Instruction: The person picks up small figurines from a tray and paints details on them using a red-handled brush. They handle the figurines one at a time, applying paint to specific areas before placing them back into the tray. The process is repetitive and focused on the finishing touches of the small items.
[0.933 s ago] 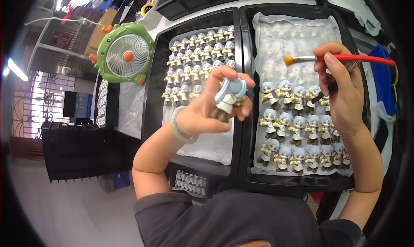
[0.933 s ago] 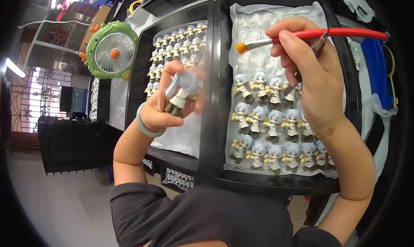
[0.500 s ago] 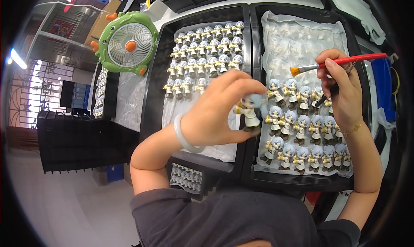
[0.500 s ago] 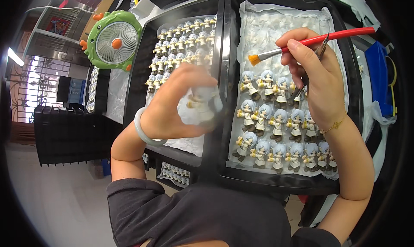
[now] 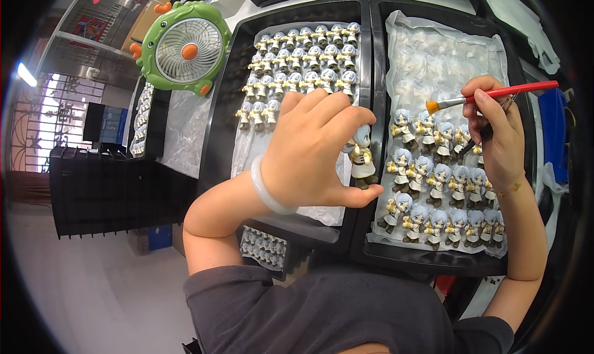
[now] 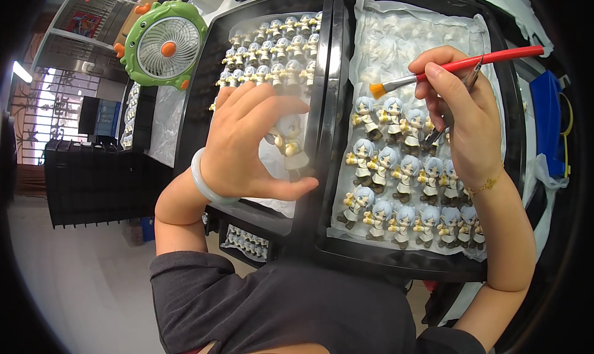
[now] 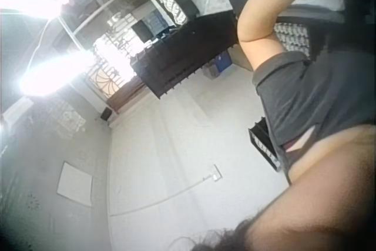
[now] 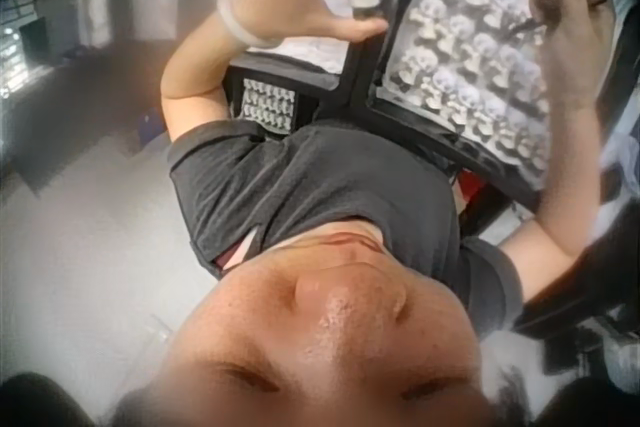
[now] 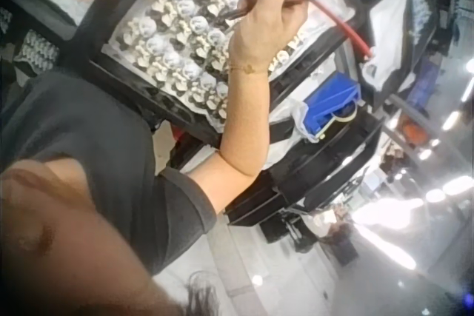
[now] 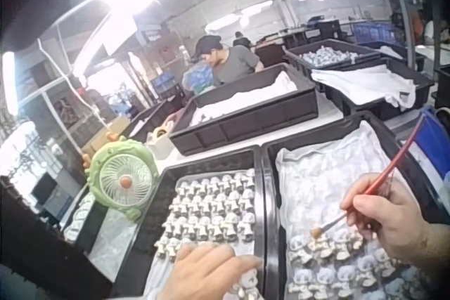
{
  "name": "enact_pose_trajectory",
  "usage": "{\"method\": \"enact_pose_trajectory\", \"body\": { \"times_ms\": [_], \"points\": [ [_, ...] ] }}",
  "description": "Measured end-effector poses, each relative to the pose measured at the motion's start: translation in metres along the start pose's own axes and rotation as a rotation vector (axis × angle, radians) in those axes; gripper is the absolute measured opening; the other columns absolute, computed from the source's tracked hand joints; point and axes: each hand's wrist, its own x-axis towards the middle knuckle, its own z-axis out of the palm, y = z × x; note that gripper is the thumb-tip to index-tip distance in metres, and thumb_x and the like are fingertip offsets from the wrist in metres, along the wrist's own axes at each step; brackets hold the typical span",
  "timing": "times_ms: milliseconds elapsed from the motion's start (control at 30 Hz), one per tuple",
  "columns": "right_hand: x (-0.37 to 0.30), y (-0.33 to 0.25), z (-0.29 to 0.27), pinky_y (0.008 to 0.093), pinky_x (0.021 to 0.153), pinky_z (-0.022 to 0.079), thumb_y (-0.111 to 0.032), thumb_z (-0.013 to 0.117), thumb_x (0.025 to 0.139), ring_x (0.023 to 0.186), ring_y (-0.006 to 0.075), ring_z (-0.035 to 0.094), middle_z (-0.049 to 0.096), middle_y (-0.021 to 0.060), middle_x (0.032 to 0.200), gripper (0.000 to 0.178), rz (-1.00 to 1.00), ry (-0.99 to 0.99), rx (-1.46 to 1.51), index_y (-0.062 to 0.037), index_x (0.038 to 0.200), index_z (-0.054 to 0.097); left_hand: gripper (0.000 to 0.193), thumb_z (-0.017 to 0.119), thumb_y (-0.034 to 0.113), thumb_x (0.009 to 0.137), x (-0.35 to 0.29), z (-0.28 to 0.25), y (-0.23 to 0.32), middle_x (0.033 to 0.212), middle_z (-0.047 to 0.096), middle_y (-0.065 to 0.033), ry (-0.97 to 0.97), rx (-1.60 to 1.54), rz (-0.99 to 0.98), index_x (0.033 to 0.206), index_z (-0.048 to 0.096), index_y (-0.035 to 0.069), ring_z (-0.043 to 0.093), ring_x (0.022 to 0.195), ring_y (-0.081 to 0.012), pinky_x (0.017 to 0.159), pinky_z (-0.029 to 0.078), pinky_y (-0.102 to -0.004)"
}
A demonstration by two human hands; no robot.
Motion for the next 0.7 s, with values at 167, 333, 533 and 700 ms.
{"method": "enact_pose_trajectory", "body": {
  "times_ms": [167, 333, 533, 700],
  "points": [
    [0.001, 0.000, 0.000, 0.0144, 0.044, 0.029, -0.023, 0.046, 0.081, 0.056, 0.0017, 0.039, 0.048, -0.0017, 0.066, 0.021, -0.001, -0.014, 0.000, -0.0044, 0.084, 0.055, 0.057, 0.073, 0.035, 0.042, 0.000, -0.002, 0.002, 0.071, 0.046, -0.0011, 0.004, 0.040, 0.012, 0.090, 0.054, 0.010, 0.041, 0.062, -0.0177, 0.060, 0.027, -0.0281],
    [0.002, 0.001, 0.000, 0.0145, 0.044, 0.028, -0.023, 0.047, 0.081, 0.056, 0.0019, 0.039, 0.048, -0.0016, 0.066, 0.020, 0.002, -0.019, 0.007, -0.0043, 0.084, 0.055, 0.063, 0.076, 0.038, 0.040, -0.001, -0.004, 0.000, 0.074, 0.049, -0.0010, 0.027, 0.104, 0.035, 0.092, 0.055, 0.010, 0.043, 0.065, -0.0165, 0.059, 0.028, -0.0281],
    [0.002, 0.002, -0.003, 0.0149, 0.044, 0.028, -0.023, 0.047, 0.080, 0.057, 0.0023, 0.040, 0.049, -0.0015, 0.065, 0.021, -0.009, 0.006, 0.009, -0.0045, 0.084, 0.055, 0.061, 0.076, 0.022, 0.047, 0.004, -0.032, -0.058, 0.084, 0.055, -0.0067, 0.124, 0.048, -0.246, 0.100, 0.050, 0.005, 0.052, 0.080, -0.0186, 0.067, 0.041, -0.0256],
    [0.004, -0.004, -0.006, 0.0152, 0.044, 0.028, -0.023, 0.048, 0.080, 0.058, 0.0025, 0.040, 0.049, -0.0018, 0.065, 0.021, -0.049, 0.003, -0.002, -0.0048, 0.084, 0.056, 0.060, 0.069, 0.024, 0.051, -0.037, 0.030, -0.099, 0.099, 0.051, -0.0087, -0.228, -0.016, -0.275, 0.105, 0.045, 0.013, 0.046, 0.098, -0.0265, 0.085, 0.029, -0.0374]
  ]
}}
